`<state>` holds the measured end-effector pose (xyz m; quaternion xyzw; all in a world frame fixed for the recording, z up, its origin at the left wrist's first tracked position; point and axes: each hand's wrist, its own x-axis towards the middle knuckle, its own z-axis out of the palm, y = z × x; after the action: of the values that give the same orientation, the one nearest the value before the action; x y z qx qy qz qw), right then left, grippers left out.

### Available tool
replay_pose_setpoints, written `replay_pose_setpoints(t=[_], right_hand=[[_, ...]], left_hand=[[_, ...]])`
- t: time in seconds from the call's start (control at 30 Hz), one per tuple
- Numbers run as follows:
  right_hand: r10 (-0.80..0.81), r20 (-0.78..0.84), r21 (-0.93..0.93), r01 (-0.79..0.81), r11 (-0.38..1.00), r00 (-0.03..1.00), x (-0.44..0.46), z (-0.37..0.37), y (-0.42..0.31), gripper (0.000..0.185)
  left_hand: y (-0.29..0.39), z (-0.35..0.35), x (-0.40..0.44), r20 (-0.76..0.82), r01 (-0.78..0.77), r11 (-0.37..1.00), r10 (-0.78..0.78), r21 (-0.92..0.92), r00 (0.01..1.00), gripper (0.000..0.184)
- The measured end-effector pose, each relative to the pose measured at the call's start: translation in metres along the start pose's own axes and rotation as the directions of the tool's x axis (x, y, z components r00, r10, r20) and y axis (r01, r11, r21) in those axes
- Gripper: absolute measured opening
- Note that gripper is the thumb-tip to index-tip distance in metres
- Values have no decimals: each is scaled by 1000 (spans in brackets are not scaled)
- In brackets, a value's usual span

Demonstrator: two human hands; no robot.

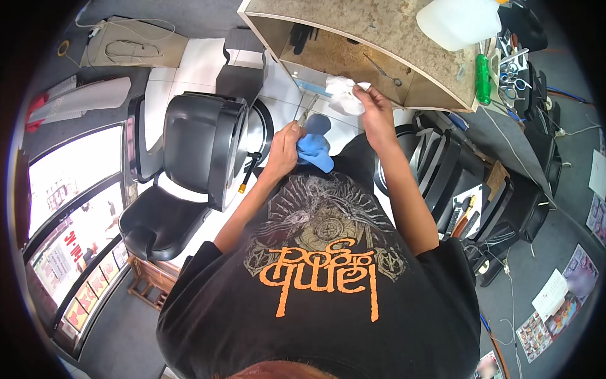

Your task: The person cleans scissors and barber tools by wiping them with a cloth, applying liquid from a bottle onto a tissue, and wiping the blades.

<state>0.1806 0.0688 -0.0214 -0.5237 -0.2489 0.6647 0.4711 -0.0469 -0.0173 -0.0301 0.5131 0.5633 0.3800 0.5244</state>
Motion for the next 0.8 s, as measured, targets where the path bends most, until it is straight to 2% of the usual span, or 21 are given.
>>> replay_pose_setpoints(t=[0.1, 0.3, 0.5, 0.6, 0.7, 0.8], right_hand=[[-13, -85, 10, 13, 1000, 996, 0, 0, 2, 22], [48, -89, 107, -38, 994, 995, -10, 17, 8, 23], [181, 6, 121, -180, 976, 984, -8, 10, 16, 20], [189, -10, 54, -188, 981, 982, -8, 12, 19, 18], [210, 103, 81, -219, 972, 972, -13, 21, 18, 21], [175, 125, 207, -198, 958, 977, -26, 46, 20, 27]], left_hand=[[5, 0, -1, 13, -15, 997, 16, -72, 1000, 42], [1, 3, 2, 26, -54, 996, 56, -70, 998, 41], [0, 2, 2, -20, -49, 998, 48, -31, 999, 42], [-1, 2, 1, -29, -43, 999, 42, -26, 999, 43], [-5, 7, 3, -47, -110, 993, 112, 30, 993, 42], [-10, 11, 7, -15, -174, 979, 176, 111, 984, 40]])
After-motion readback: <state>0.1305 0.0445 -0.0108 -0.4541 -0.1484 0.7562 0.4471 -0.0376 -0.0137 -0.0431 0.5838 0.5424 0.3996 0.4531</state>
